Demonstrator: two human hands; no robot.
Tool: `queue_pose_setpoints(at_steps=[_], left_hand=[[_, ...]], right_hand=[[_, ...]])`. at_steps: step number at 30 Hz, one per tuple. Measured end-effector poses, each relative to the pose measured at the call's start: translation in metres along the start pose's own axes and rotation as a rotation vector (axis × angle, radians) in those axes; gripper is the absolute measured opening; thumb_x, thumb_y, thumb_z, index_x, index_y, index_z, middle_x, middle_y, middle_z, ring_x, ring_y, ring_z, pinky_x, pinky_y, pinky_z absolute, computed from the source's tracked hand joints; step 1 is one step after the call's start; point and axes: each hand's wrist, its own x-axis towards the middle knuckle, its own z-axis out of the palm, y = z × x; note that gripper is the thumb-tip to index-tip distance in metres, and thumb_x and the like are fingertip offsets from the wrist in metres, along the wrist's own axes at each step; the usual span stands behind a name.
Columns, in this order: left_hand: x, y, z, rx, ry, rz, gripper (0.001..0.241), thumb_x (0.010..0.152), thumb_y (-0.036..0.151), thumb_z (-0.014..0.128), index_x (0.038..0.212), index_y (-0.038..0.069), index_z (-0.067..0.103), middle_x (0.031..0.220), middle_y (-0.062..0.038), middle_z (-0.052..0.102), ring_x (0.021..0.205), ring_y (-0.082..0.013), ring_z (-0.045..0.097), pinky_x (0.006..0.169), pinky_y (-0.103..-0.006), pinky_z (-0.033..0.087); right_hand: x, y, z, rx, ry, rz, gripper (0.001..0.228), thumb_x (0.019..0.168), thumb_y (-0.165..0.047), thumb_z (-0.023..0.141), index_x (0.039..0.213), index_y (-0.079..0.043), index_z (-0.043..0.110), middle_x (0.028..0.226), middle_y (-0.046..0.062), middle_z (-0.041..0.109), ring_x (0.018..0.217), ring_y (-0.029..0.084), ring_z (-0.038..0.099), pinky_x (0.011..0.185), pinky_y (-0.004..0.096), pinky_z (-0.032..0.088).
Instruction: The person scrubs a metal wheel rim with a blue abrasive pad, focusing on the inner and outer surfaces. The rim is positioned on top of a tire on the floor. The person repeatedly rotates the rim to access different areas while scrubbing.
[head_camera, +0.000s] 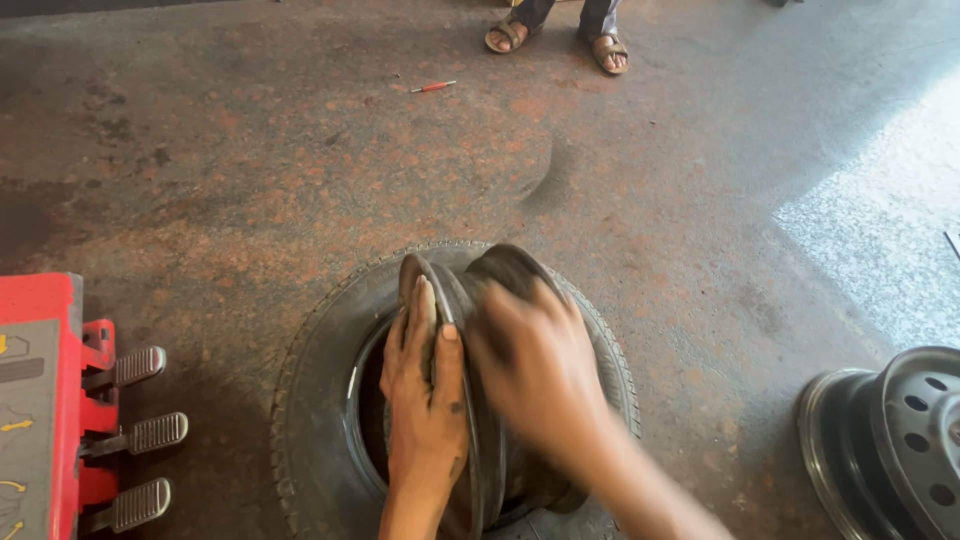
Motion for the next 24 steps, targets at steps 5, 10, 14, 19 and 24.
queue_pose_setpoints(at_steps=[5,10,14,19,24], left_hand=[[0.0,0.002,0.004,-0.083,0.043,-0.057,0.062,0.105,0.041,0.039,0.15,-0.001,0.045,0.154,-0.024,0.046,0.143,-0.0393,0.043,0.115,-0.0483,0.033],[-0.079,-0.036,0.024,0.065,0.286,0.14,0.055,0.103,0.035,0.052,0.139,-0.007,0.047,0.132,-0.025,0.056,0.121,-0.0372,0.056,0.102,-0.0478,0.043],[-0.125,-0.096,0.044,0.417,0.31,0.356,0.048,0.104,0.038,0.048,0.115,-0.008,0.059,0.098,-0.023,0.062,0.086,-0.0331,0.062,0.077,-0.0437,0.049],[-0.119,-0.066,0.043,0.363,0.2,0.263,0.059,0.106,0.041,0.044,0.091,-0.009,0.072,0.062,-0.019,0.068,0.049,-0.0276,0.068,0.049,-0.039,0.054],[-0.078,-0.016,0.031,0.191,-0.06,-0.227,0.056,0.107,0.035,0.039,0.079,0.0,0.074,0.058,-0.018,0.065,0.051,-0.0305,0.065,0.057,-0.0468,0.051]], right_hand=[[-0.031,-0.016,0.0,0.002,0.085,0.076,0.013,0.086,-0.021,0.071,0.086,-0.009,0.067,0.072,0.016,0.068,0.085,0.038,0.06,0.092,0.051,0.043],[0.062,0.01,0.005,0.029,-0.043,-0.135,0.024,0.088,-0.029,0.069,0.105,-0.011,0.071,0.093,0.011,0.074,0.099,0.032,0.062,0.09,0.05,0.044],[0.064,0.013,0.005,0.002,-0.172,-0.043,0.026,0.09,-0.032,0.067,0.105,-0.012,0.069,0.094,0.009,0.075,0.103,0.031,0.063,0.093,0.049,0.043],[0.075,0.017,0.008,0.041,-0.152,-0.062,0.025,0.091,-0.026,0.065,0.107,-0.006,0.067,0.099,0.013,0.073,0.107,0.034,0.061,0.096,0.053,0.038],[0.046,0.022,0.004,0.043,-0.073,-0.169,0.021,0.093,-0.019,0.061,0.108,-0.004,0.064,0.099,0.016,0.072,0.103,0.037,0.058,0.095,0.056,0.037]])
